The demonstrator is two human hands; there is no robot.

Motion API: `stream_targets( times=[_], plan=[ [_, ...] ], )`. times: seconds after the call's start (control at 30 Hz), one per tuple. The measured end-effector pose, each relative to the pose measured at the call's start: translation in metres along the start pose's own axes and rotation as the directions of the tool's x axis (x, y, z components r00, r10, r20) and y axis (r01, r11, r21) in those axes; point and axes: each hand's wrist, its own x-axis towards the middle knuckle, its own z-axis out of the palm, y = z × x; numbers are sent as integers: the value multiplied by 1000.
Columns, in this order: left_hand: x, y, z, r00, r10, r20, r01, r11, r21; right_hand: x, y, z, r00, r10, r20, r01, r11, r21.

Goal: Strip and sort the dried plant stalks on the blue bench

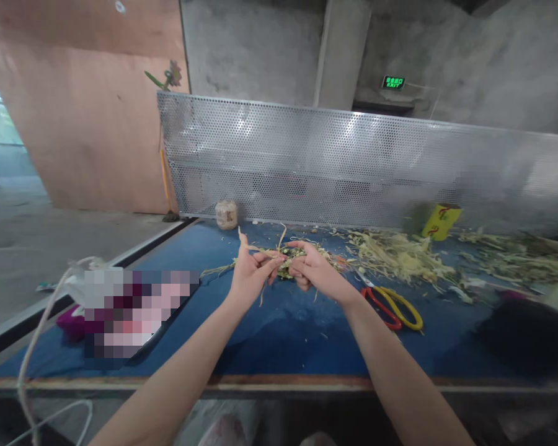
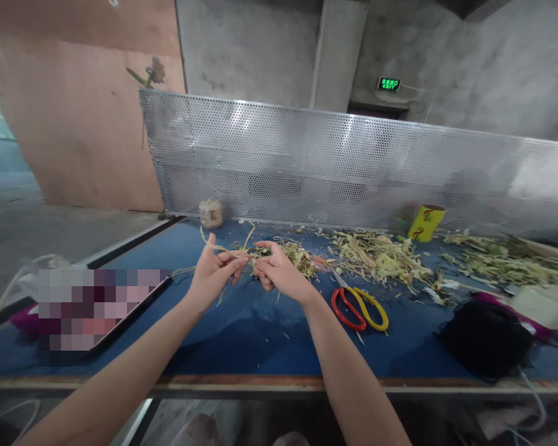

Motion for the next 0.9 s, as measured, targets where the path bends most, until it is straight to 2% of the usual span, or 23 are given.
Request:
stream_targets(
  times=[0.13,0.2,0.3,0.43,0.63,0.77,0.83,0.9],
  plan=[
    [-1,-2,-1,999,-43,19,43,999,-1,-1,-1,-5,1000,19,2,-19,995,-97],
    [-2,-4,-1,995,-78,66,75,996,38,0,-2,-7,995,-78,-58,62,968,-243],
    [-5,-5,1,990,-109,91,105,993,55,3,-1,-9,946,-286,-150,194,874,-446],
    [-6,-1,5,980,-192,48,194,980,-47,5,1,-8,892,-401,-206,249,820,-516],
    [-5,1,5,972,-229,52,231,972,-42,3,-4,-4,852,-457,-255,262,794,-548],
    [-6,-1,4,969,-228,98,228,974,8,4,-3,-4,830,-462,-312,233,796,-559],
    [-6,-3,4,974,-206,100,205,979,20,5,-2,-5,843,-417,-339,193,823,-534],
    [-6,-3,4,981,-177,77,175,984,31,5,0,-6,883,-317,-345,131,874,-468]
  ],
)
